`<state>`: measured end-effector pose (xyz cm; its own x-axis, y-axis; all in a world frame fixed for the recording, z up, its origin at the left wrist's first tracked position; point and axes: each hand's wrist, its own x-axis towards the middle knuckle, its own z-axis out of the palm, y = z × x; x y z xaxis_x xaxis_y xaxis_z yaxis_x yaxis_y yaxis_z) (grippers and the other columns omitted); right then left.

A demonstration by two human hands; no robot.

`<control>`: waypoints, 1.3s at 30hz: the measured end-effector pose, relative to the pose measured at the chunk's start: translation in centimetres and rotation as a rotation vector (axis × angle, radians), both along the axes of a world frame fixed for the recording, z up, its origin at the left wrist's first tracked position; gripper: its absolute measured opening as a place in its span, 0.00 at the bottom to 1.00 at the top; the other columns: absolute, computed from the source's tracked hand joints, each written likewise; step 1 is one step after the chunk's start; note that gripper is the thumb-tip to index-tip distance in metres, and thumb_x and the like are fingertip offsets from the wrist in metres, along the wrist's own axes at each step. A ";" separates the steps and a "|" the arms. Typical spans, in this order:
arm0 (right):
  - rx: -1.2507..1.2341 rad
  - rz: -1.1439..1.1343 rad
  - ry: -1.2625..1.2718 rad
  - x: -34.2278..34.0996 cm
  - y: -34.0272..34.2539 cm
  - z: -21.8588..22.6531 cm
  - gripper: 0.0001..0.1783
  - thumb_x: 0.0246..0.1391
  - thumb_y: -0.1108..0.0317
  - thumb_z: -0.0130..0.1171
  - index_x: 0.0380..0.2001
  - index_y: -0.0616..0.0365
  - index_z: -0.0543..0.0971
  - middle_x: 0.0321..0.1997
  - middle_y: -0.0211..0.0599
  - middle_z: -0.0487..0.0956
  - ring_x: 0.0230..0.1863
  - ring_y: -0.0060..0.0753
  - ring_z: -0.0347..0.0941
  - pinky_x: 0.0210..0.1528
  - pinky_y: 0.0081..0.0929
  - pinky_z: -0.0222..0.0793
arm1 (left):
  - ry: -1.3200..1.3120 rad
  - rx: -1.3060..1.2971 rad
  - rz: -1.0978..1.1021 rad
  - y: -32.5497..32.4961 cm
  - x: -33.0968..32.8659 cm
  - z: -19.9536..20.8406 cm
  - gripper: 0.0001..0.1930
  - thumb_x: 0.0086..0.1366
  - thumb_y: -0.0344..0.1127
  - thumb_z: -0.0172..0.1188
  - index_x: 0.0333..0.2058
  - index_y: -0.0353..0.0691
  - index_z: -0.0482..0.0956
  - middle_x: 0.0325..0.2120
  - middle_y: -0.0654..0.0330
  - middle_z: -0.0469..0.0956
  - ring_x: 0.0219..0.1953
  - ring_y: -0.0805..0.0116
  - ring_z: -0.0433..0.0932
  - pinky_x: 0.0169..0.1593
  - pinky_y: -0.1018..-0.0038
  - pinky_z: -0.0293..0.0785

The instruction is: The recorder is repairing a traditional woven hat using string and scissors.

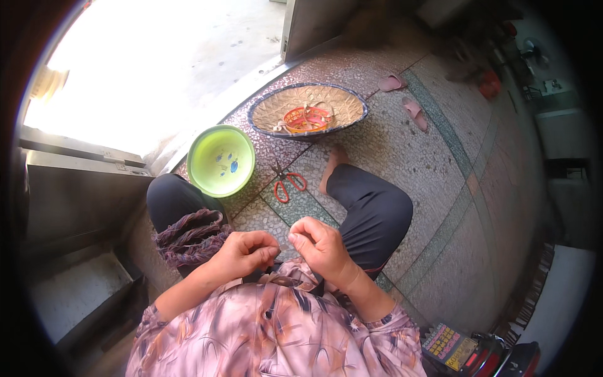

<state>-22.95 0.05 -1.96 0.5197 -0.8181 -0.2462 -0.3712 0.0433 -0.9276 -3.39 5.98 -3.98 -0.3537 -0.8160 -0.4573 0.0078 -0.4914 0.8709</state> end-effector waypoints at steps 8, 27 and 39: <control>0.061 -0.148 -0.132 -2.2 -1.4 -0.3 0.05 0.55 0.74 0.52 0.26 0.62 0.72 0.21 0.26 0.71 0.23 0.14 0.65 0.26 0.16 0.63 | 0.080 0.131 0.094 0.5 0.4 -1.1 0.07 0.63 0.32 0.55 0.36 0.33 0.76 0.23 0.64 0.77 0.24 0.79 0.74 0.29 0.81 0.72; -0.878 0.300 0.332 3.3 -0.2 1.3 0.07 0.40 0.69 0.59 0.26 0.53 0.74 0.31 0.29 0.72 0.40 0.35 0.69 0.62 0.63 0.41 | 0.029 0.031 0.208 1.1 0.7 -1.1 0.07 0.62 0.32 0.57 0.35 0.33 0.77 0.21 0.63 0.78 0.21 0.79 0.75 0.24 0.83 0.70; -1.047 0.071 0.651 -1.5 -5.3 1.7 0.05 0.40 0.72 0.56 0.24 0.54 0.71 0.29 0.31 0.70 0.38 0.36 0.68 0.62 0.61 0.41 | 0.048 0.121 0.213 0.9 1.4 -1.2 0.08 0.61 0.32 0.57 0.35 0.32 0.77 0.20 0.62 0.78 0.21 0.79 0.74 0.25 0.81 0.72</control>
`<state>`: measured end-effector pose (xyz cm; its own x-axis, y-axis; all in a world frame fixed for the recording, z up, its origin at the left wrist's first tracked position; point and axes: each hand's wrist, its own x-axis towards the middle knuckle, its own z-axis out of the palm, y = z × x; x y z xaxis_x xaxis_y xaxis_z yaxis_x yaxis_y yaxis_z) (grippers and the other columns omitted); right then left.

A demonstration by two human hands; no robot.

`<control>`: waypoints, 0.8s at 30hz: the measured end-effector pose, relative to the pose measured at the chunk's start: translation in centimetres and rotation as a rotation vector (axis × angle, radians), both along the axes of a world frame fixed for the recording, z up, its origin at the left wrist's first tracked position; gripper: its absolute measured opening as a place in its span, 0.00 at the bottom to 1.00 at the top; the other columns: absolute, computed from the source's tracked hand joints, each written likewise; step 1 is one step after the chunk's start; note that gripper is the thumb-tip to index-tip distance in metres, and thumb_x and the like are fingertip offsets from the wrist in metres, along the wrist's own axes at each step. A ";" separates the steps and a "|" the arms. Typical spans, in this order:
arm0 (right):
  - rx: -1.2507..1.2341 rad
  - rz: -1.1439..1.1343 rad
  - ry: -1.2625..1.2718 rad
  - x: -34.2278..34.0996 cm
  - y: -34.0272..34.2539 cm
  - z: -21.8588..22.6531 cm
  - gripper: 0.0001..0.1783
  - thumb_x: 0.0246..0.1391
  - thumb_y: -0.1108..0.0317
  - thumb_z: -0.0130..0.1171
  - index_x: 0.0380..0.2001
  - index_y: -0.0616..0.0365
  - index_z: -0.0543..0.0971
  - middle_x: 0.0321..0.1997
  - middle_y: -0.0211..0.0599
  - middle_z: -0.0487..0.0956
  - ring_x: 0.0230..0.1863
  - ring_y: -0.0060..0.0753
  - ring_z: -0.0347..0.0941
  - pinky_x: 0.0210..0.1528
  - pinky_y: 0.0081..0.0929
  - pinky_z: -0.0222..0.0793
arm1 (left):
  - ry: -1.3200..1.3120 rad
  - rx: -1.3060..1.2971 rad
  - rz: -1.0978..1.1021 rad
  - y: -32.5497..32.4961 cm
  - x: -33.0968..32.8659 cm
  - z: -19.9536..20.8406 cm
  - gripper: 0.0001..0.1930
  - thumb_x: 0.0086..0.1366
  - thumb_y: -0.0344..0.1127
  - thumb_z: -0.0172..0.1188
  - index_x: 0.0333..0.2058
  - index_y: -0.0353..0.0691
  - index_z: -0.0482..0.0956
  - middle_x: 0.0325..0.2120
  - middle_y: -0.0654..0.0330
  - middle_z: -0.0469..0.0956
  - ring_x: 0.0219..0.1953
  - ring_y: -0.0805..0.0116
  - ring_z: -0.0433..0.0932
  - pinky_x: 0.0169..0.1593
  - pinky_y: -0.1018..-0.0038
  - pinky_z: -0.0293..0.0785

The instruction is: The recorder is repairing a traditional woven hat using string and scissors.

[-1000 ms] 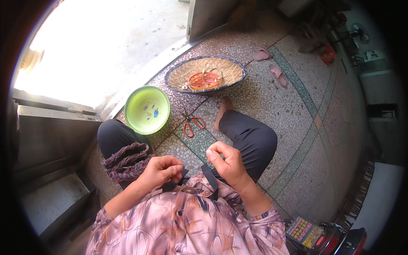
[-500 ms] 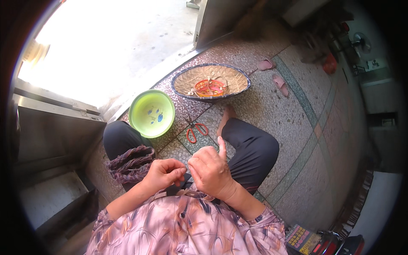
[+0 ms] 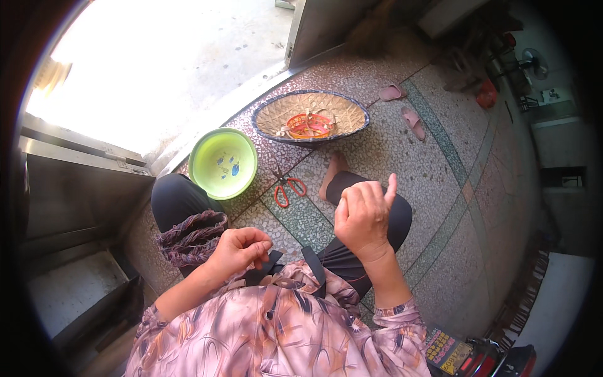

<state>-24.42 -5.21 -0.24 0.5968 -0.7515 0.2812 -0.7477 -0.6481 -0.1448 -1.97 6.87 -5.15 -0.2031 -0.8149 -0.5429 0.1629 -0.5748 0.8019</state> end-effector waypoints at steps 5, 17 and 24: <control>0.292 0.181 -0.082 1.2 1.8 0.7 0.09 0.41 0.69 0.60 0.29 0.54 0.74 0.32 0.31 0.72 0.41 0.36 0.69 0.62 0.61 0.42 | -0.020 -0.003 -0.015 -0.3 -0.6 0.2 0.08 0.61 0.32 0.57 0.34 0.32 0.77 0.20 0.62 0.77 0.20 0.79 0.74 0.25 0.81 0.72; 0.187 0.361 -0.065 4.3 4.4 -0.3 0.04 0.43 0.68 0.57 0.24 0.53 0.73 0.28 0.28 0.70 0.40 0.32 0.70 0.62 0.65 0.38 | 0.023 -0.017 -0.027 -0.5 -0.9 0.4 0.07 0.62 0.34 0.57 0.34 0.35 0.77 0.20 0.64 0.77 0.19 0.80 0.74 0.22 0.84 0.67; 0.149 0.379 -0.081 4.5 4.3 -0.1 0.04 0.38 0.68 0.57 0.19 0.52 0.73 0.26 0.27 0.70 0.38 0.30 0.70 0.64 0.65 0.34 | 0.090 0.011 -0.021 -0.4 -1.0 0.0 0.08 0.61 0.32 0.57 0.33 0.33 0.77 0.20 0.63 0.77 0.19 0.79 0.73 0.23 0.81 0.70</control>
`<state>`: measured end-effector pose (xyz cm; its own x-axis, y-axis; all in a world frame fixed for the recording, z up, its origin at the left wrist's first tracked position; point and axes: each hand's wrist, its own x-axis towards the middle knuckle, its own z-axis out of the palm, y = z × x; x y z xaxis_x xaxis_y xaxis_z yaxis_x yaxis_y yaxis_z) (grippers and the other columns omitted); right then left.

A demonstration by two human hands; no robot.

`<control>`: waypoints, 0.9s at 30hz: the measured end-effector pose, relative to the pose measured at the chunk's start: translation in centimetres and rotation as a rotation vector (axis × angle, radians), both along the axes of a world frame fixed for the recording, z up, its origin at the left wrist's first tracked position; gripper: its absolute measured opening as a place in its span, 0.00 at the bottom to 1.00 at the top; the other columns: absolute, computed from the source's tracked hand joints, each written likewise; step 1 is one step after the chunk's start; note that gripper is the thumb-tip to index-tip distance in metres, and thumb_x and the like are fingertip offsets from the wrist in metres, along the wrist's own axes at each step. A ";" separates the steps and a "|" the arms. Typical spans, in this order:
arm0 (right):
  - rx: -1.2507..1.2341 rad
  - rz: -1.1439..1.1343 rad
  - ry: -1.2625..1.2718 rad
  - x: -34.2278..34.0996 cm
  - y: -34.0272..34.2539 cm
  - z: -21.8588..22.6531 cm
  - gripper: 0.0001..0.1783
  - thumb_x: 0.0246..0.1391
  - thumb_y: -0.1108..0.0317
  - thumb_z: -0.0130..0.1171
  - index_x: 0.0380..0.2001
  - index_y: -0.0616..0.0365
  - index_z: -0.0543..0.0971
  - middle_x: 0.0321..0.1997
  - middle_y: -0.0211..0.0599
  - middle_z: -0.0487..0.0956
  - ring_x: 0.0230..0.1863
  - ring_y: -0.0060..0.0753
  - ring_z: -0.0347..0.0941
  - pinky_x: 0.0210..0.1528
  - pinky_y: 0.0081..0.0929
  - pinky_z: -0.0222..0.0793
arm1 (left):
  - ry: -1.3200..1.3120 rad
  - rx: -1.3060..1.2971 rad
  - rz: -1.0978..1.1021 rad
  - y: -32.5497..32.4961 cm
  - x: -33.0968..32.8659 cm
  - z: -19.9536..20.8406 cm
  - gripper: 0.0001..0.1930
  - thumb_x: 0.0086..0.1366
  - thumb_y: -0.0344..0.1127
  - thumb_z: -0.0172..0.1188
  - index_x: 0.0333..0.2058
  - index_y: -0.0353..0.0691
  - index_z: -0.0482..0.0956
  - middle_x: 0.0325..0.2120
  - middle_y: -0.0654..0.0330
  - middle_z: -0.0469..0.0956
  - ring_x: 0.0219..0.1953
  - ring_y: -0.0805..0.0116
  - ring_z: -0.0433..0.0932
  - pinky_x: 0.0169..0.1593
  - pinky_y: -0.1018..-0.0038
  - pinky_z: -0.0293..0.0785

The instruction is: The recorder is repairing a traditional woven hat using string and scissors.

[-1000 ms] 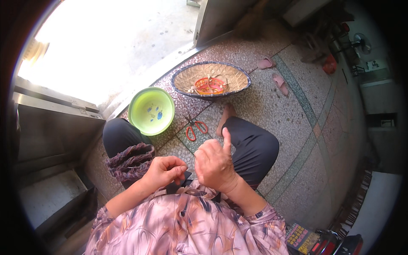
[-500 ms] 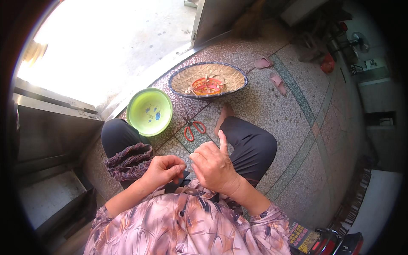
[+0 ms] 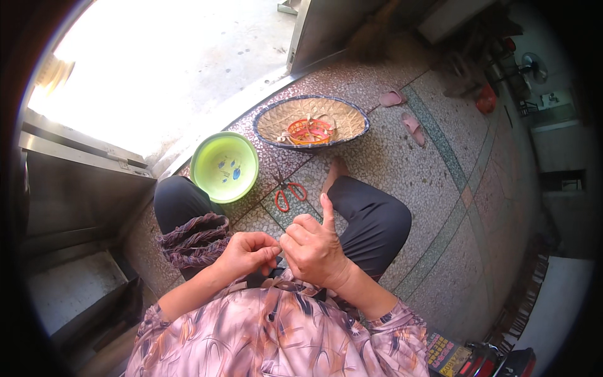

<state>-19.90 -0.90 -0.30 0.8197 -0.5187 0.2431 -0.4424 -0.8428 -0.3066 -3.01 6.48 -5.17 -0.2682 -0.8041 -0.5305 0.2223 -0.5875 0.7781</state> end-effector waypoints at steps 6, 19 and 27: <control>0.007 -0.067 -0.027 0.0 -0.4 0.1 0.04 0.34 0.68 0.57 0.18 0.52 0.72 0.24 0.26 0.70 0.36 0.30 0.70 0.64 0.66 0.35 | -0.015 -0.067 -0.035 -0.5 0.0 0.2 0.07 0.61 0.31 0.56 0.33 0.33 0.77 0.19 0.63 0.77 0.19 0.80 0.73 0.23 0.81 0.70; -0.089 -0.224 -0.008 -2.3 -3.1 -0.3 0.04 0.33 0.71 0.55 0.16 0.53 0.70 0.23 0.31 0.68 0.32 0.34 0.68 0.63 0.65 0.39 | -0.251 -0.199 -0.065 -0.5 0.5 -0.3 0.07 0.61 0.32 0.56 0.35 0.34 0.76 0.20 0.63 0.77 0.20 0.80 0.73 0.23 0.81 0.71; -0.300 -0.675 0.120 -9.3 -8.2 0.7 0.04 0.42 0.73 0.52 0.20 0.54 0.69 0.24 0.32 0.71 0.32 0.39 0.69 0.62 0.61 0.43 | 0.312 0.085 0.112 -0.3 2.3 -1.6 0.08 0.65 0.35 0.53 0.35 0.36 0.74 0.22 0.61 0.78 0.19 0.73 0.78 0.18 0.84 0.67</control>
